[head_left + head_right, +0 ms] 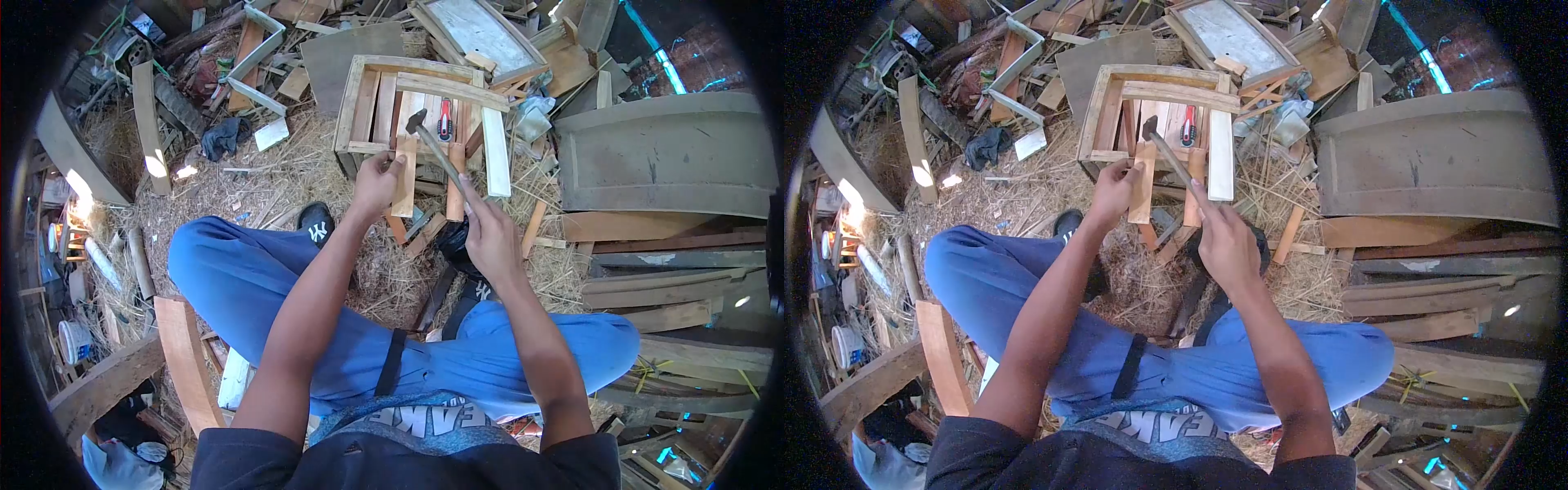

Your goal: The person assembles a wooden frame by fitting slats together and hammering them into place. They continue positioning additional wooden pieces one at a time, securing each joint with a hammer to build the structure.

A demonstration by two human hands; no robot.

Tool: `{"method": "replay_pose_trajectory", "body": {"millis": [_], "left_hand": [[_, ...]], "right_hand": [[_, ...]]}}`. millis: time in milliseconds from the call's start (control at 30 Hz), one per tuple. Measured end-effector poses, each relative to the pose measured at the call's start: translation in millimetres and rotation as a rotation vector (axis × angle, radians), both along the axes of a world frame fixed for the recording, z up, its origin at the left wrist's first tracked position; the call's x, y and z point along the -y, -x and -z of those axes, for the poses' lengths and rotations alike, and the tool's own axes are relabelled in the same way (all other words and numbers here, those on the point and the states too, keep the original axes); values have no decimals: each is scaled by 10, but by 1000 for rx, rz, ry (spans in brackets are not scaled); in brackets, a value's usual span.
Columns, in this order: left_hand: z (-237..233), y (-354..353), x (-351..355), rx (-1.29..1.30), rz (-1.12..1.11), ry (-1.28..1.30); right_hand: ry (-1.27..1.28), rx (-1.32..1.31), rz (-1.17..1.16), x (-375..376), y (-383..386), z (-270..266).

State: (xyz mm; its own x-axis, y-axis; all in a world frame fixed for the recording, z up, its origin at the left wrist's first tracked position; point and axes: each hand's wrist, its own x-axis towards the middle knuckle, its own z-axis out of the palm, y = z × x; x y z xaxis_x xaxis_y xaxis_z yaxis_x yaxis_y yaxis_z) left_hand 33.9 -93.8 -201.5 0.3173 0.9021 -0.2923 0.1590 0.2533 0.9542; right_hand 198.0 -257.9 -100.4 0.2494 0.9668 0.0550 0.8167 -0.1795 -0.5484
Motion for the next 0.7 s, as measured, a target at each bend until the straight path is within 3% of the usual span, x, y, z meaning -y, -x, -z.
{"method": "replay_pose_trajectory", "body": {"millis": [133,200,233,433,500,533,600,700], "left_hand": [[42,-21,4,-24,-63,-9],[3,-7,4,-45,-38,0],[-9,-7,10,-46,-34,-3],[-3,-9,16,-14,-41,-10],[2,6,9,34,-11,4],[51,3,-16,33,-8,-1],[82,2,-19,-12,-23,-106],[9,12,9,-24,-14,7]], "right_hand": [[-154,-58,-23,-31,27,49],[108,101,-25,-54,16,15],[105,100,-21,-49,10,5],[-204,-3,-28,-31,23,94],[88,117,-31,-46,26,88],[83,115,-28,-50,23,83],[-13,64,-35,-38,13,82],[-135,55,-26,-15,56,96]]}}
